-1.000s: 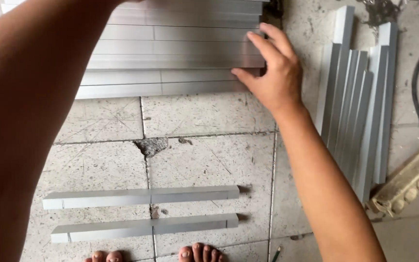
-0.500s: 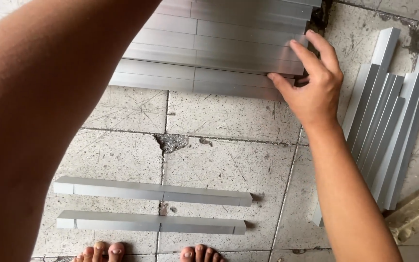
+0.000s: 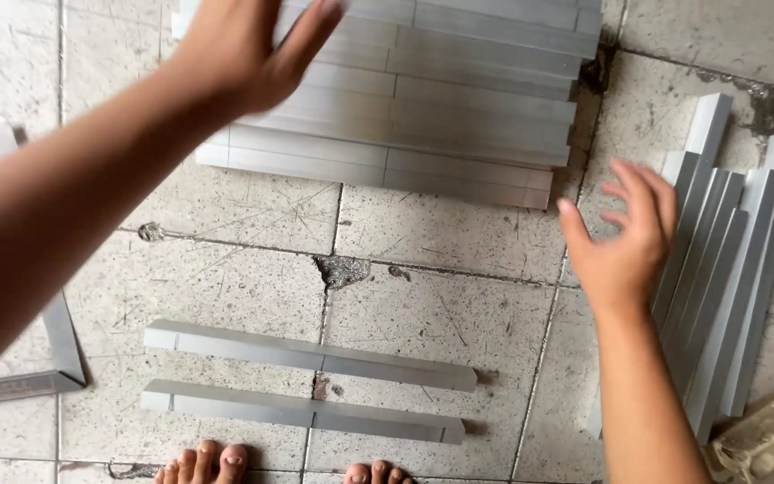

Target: Measuring and marking lines on aluminum profiles using a square ruler and a pencil.

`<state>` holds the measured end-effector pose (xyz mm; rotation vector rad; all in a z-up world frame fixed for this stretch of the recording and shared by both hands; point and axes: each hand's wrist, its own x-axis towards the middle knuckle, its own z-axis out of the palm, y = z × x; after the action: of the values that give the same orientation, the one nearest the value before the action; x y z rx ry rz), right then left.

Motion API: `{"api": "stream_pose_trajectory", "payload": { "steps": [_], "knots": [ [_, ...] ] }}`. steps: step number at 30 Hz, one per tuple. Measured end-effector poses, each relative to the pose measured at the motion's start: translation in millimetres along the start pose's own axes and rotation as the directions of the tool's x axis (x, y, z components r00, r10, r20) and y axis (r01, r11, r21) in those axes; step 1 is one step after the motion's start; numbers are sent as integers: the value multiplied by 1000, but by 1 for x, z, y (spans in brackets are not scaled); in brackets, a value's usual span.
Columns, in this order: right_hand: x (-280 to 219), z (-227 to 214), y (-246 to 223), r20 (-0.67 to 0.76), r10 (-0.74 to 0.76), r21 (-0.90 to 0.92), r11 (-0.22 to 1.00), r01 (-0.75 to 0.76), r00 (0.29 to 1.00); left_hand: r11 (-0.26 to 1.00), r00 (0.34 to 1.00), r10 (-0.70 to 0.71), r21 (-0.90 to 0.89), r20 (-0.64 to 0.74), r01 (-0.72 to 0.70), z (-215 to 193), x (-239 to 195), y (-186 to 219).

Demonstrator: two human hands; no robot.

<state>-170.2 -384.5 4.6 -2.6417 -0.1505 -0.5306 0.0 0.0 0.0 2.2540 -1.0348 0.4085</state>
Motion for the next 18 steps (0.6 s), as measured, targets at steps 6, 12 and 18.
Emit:
{"api": "stream_pose_trajectory", "payload": {
  "steps": [6, 12, 18],
  "knots": [
    [-128, -68, 56, -148, 171, -306, 929, -210, 974, 998, 968, -37, 66, 248, 21, -47, -168, 70],
    [-199, -72, 57, 199, 882, -721, 427, -545, 428, 982, 838, 2, 157, 546, -105, -47, -357, 108],
    [-224, -57, 78, 201, 780, -686, 544, -483, 593, 950, 628, -286, 129, 724, 283, -58, -343, 125]
  ]
}}
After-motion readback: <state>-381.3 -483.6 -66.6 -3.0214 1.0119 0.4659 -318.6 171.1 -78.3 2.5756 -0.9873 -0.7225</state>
